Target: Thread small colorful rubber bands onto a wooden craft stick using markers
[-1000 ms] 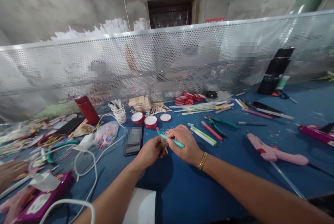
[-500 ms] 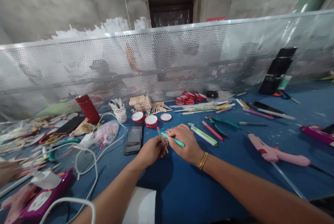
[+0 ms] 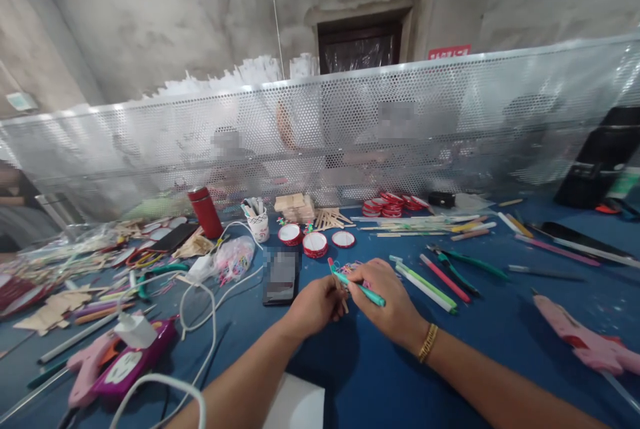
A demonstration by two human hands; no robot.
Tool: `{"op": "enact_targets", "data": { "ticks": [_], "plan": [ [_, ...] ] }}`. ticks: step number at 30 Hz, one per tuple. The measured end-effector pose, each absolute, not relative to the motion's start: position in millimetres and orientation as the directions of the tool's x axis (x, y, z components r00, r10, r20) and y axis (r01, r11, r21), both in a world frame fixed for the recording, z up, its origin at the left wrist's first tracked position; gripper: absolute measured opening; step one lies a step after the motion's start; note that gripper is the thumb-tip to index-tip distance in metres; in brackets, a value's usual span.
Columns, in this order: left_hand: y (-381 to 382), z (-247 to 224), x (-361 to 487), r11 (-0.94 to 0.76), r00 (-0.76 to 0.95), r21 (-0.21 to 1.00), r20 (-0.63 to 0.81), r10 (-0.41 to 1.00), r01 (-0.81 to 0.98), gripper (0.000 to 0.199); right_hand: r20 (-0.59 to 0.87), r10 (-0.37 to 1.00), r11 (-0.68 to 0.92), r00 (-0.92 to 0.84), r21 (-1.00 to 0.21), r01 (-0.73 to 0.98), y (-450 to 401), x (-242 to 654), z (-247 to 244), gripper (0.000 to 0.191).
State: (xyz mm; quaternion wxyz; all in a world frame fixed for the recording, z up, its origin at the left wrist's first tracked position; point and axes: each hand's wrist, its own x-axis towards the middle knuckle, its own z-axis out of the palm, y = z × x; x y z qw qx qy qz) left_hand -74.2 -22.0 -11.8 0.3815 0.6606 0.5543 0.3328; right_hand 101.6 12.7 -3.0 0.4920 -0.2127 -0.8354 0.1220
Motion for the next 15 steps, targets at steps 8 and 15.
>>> {"op": "enact_targets", "data": {
  "ticks": [8, 15],
  "plan": [
    [-24.5, -7.5, -73.4, -0.08, 0.159, 0.861, -0.001, 0.987, 0.503, 0.02, 0.774, 0.486, 0.873, -0.405, -0.418, 0.251, 13.2, 101.1, -4.6, 0.006],
    [-24.5, -6.3, -73.1, -0.087, 0.15, 0.848, 0.009, 0.989, 0.523, 0.02, 0.775, 0.485, 0.874, -0.406, -0.414, 0.255, 11.6, 101.0, -0.3, 0.006]
  ]
}}
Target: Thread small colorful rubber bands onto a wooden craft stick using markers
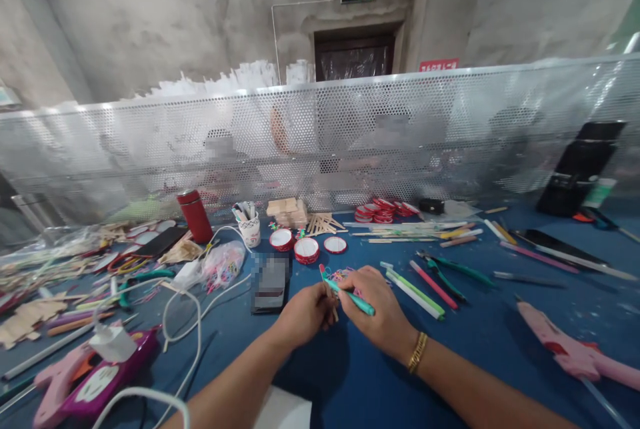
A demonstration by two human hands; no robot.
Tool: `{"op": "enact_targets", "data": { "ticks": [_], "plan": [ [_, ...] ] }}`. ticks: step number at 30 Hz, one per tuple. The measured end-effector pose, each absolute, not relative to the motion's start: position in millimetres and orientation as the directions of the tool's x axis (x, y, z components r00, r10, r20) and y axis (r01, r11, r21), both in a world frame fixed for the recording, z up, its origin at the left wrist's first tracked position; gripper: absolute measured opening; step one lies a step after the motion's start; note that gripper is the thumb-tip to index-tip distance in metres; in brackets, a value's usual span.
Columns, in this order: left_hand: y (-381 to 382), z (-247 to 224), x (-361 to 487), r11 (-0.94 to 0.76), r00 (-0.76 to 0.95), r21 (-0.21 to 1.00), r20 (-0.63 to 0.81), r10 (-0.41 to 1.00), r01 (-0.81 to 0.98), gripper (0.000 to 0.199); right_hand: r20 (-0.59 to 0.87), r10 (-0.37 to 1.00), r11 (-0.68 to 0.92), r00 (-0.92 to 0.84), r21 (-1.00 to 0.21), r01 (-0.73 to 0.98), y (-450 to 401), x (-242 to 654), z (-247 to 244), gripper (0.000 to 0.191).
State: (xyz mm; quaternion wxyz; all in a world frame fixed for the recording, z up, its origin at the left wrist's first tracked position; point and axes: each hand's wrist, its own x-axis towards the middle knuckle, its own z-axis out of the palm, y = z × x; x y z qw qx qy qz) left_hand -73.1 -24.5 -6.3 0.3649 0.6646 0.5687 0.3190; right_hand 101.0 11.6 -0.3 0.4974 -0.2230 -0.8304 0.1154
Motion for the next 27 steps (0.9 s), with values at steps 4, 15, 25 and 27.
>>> {"op": "enact_targets", "data": {
  "ticks": [4, 15, 25, 27],
  "plan": [
    [-25.3, -4.8, -72.9, -0.088, 0.156, 0.856, 0.008, 0.988, 0.51, 0.021, 0.776, 0.485, 0.874, -0.403, -0.417, 0.25, 12.5, 100.8, -0.5, 0.005],
    [-22.5, -2.6, -71.2, -0.043, 0.145, 0.872, -0.032, 0.989, 0.488, 0.021, 0.793, 0.47, 0.879, -0.388, -0.379, 0.291, 14.2, 101.8, 0.6, 0.006],
    [-21.6, -0.6, -70.3, -0.004, 0.141, 0.874, -0.075, 0.987, 0.486, 0.021, 0.796, 0.483, 0.873, -0.365, -0.403, 0.275, 18.2, 104.8, -1.5, 0.005],
    [-20.9, -2.9, -71.6, -0.016, 0.147, 0.876, -0.062, 0.987, 0.482, 0.022, 0.797, 0.467, 0.882, -0.383, -0.393, 0.259, 16.8, 103.2, -1.2, 0.005]
  ]
}}
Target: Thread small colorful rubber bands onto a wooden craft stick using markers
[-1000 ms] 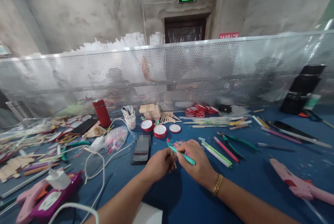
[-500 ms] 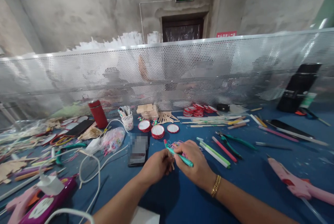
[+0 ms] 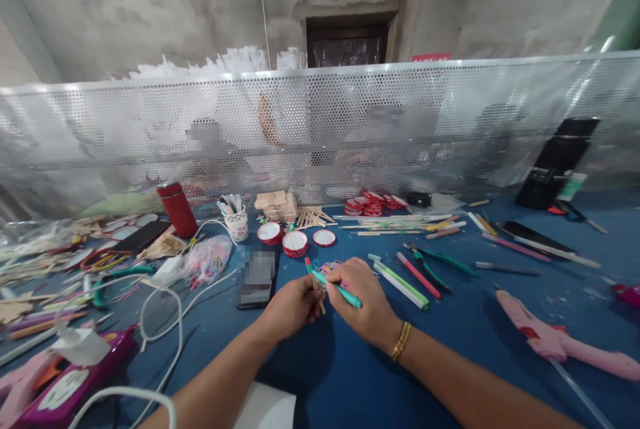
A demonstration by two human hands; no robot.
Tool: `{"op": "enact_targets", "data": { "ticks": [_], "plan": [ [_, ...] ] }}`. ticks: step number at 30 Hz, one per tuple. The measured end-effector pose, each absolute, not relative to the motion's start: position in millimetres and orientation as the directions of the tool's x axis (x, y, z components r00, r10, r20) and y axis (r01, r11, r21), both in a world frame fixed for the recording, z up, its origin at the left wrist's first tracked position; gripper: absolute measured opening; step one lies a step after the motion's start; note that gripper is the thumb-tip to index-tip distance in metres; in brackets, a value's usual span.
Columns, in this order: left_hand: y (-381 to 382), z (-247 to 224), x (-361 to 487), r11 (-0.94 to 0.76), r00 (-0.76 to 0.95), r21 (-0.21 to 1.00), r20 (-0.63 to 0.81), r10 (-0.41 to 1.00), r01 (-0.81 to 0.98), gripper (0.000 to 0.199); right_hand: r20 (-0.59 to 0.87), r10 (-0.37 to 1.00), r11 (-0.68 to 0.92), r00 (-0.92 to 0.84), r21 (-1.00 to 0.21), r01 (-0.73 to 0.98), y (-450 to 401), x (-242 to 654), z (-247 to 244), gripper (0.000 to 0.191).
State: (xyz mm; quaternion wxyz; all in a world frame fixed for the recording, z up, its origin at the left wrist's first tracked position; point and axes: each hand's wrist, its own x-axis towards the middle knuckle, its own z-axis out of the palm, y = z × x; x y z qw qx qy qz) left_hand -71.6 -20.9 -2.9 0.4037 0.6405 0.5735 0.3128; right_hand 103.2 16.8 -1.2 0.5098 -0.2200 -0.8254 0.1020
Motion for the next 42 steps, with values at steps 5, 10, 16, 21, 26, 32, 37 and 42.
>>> {"op": "enact_targets", "data": {
  "ticks": [5, 10, 16, 21, 26, 32, 37, 42],
  "plan": [
    [-20.5, -4.1, -72.4, -0.03, 0.148, 0.874, -0.048, 0.988, 0.485, 0.021, 0.779, 0.475, 0.878, -0.409, -0.387, 0.282, 17.3, 102.0, -2.5, 0.008],
    [-22.3, -2.2, -71.7, -0.039, 0.158, 0.875, -0.044, 0.986, 0.483, 0.022, 0.789, 0.495, 0.863, -0.365, -0.394, 0.317, 20.3, 103.3, -5.2, 0.006],
    [-20.4, -4.6, -72.5, -0.046, 0.164, 0.881, -0.037, 0.986, 0.47, 0.026, 0.804, 0.468, 0.88, -0.366, -0.387, 0.273, 17.8, 102.6, -4.6, 0.005],
    [-19.5, -5.4, -72.7, -0.045, 0.146, 0.877, -0.03, 0.989, 0.479, 0.026, 0.784, 0.472, 0.879, -0.403, -0.382, 0.287, 16.9, 101.9, -3.1, 0.008],
    [-20.4, -3.7, -72.6, -0.059, 0.173, 0.876, -0.028, 0.984, 0.479, 0.023, 0.779, 0.501, 0.86, -0.377, -0.398, 0.319, 20.2, 104.1, -3.5, 0.006],
    [-21.3, -3.1, -71.7, -0.01, 0.149, 0.884, -0.068, 0.987, 0.468, 0.026, 0.798, 0.465, 0.881, -0.382, -0.374, 0.29, 17.8, 103.7, -2.0, 0.005],
    [-22.7, -0.9, -70.8, -0.026, 0.157, 0.88, -0.056, 0.986, 0.475, 0.026, 0.791, 0.476, 0.875, -0.384, -0.385, 0.293, 18.5, 104.3, -2.0, 0.007],
    [-20.6, -5.1, -73.1, -0.026, 0.162, 0.876, -0.06, 0.985, 0.482, 0.024, 0.805, 0.467, 0.881, -0.365, -0.388, 0.271, 18.5, 102.8, -3.2, 0.005]
  ]
}}
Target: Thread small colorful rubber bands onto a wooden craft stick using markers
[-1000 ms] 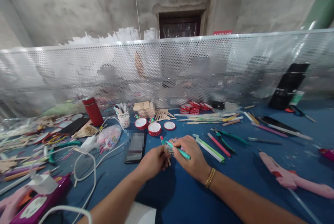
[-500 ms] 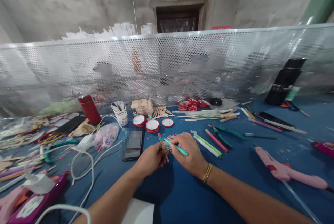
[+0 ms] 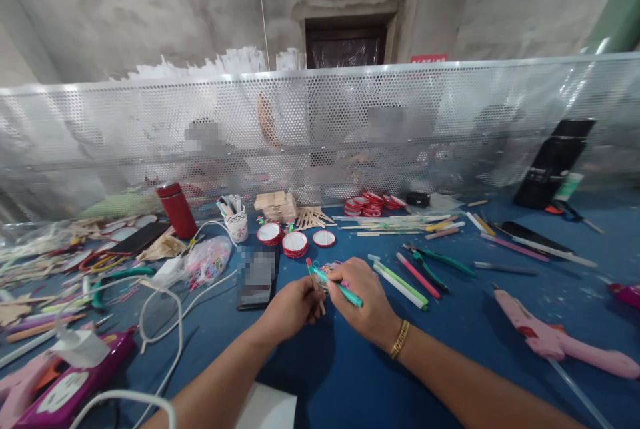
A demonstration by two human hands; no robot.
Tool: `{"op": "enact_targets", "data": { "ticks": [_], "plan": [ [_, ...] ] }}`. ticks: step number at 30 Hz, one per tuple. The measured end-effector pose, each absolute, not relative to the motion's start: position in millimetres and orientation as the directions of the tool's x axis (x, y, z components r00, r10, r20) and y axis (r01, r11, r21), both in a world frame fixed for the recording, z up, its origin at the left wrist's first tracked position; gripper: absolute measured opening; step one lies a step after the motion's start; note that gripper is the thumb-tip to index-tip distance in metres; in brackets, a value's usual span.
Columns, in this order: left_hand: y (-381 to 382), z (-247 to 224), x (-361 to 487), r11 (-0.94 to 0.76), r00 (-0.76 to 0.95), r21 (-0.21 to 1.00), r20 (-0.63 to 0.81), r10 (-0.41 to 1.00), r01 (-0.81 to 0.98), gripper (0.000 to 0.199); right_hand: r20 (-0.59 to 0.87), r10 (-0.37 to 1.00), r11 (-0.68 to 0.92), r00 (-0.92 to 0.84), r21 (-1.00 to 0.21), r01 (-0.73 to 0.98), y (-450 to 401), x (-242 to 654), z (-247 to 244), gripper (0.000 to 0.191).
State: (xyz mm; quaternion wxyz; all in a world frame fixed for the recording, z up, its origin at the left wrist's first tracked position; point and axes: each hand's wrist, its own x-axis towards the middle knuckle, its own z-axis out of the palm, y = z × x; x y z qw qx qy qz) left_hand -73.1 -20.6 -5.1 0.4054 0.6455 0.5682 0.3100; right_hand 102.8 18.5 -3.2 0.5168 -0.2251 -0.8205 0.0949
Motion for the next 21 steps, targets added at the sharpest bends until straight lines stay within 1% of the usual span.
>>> {"op": "enact_targets", "data": {
  "ticks": [3, 7, 13, 18, 21],
  "plan": [
    [-19.9, -6.8, -73.6, -0.027, 0.156, 0.882, -0.053, 0.986, 0.471, 0.024, 0.794, 0.462, 0.884, -0.394, -0.376, 0.278, 17.2, 101.5, -3.7, 0.005],
    [-20.1, -6.6, -72.7, -0.035, 0.163, 0.877, -0.05, 0.985, 0.48, 0.022, 0.798, 0.479, 0.872, -0.365, -0.384, 0.304, 15.9, 102.1, -2.3, 0.007],
    [-20.0, -5.9, -73.0, -0.045, 0.166, 0.866, -0.044, 0.985, 0.498, 0.022, 0.793, 0.472, 0.878, -0.385, -0.385, 0.285, 16.1, 103.1, -1.3, 0.008],
    [-22.4, -1.6, -72.0, -0.046, 0.167, 0.863, -0.045, 0.985, 0.504, 0.023, 0.801, 0.494, 0.864, -0.338, -0.41, 0.292, 17.0, 105.9, -0.8, 0.006],
    [-22.6, -2.6, -72.2, -0.027, 0.156, 0.867, -0.059, 0.986, 0.497, 0.024, 0.812, 0.474, 0.877, -0.34, -0.402, 0.264, 14.7, 106.7, 1.1, 0.004]
  ]
}}
